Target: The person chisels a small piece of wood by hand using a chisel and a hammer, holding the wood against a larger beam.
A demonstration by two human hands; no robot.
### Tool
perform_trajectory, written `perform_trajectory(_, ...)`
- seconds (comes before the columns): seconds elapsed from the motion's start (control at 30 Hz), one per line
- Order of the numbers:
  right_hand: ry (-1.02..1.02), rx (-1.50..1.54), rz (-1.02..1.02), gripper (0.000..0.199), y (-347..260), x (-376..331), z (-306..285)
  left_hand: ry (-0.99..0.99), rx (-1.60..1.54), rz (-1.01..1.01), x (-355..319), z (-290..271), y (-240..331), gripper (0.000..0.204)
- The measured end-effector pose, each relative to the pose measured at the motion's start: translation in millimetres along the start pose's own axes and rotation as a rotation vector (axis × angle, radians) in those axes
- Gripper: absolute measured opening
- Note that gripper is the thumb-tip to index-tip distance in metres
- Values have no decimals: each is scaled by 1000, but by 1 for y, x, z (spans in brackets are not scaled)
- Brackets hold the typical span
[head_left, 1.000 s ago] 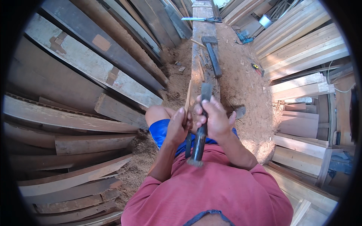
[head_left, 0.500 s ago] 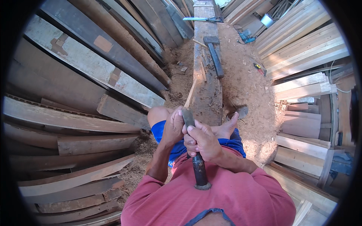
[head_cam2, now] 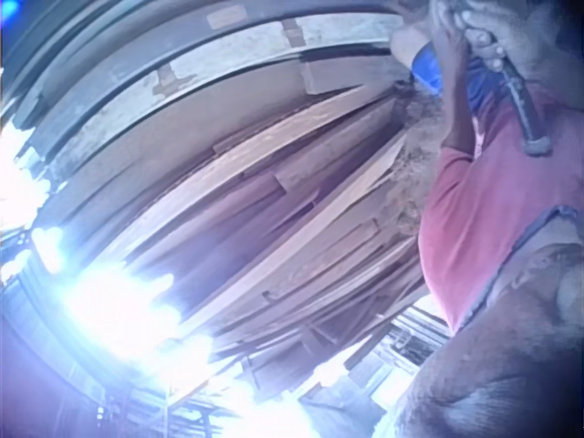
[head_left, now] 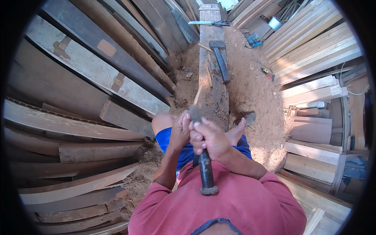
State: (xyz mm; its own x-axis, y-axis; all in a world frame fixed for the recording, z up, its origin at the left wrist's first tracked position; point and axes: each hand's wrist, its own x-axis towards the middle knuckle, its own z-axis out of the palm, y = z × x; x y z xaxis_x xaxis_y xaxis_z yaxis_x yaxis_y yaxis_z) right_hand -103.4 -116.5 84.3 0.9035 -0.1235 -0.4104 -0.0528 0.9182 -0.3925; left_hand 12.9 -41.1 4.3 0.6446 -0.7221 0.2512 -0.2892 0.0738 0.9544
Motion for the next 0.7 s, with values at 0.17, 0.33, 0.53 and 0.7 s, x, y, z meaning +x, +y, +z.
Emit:
perform_trajectory(0.17, -27, -84, -36, 12, 11, -10, 8, -116, 175, 110, 1, -18, 17, 31)
perform_trajectory(0.33, -2, -94, -53, 15, 15, -20, 2, -154, 186, 60, -14, -19, 25, 25)
perform_trajectory(0.53, 328, -651, -588, 17, -17, -44, -52, -365, 220, 127, -78, -23, 25, 31)
perform_trajectory(0.7, 192, -351, -471, 25, -42, -32, -48, -243, -242, -455, -85, -13, 20, 42)
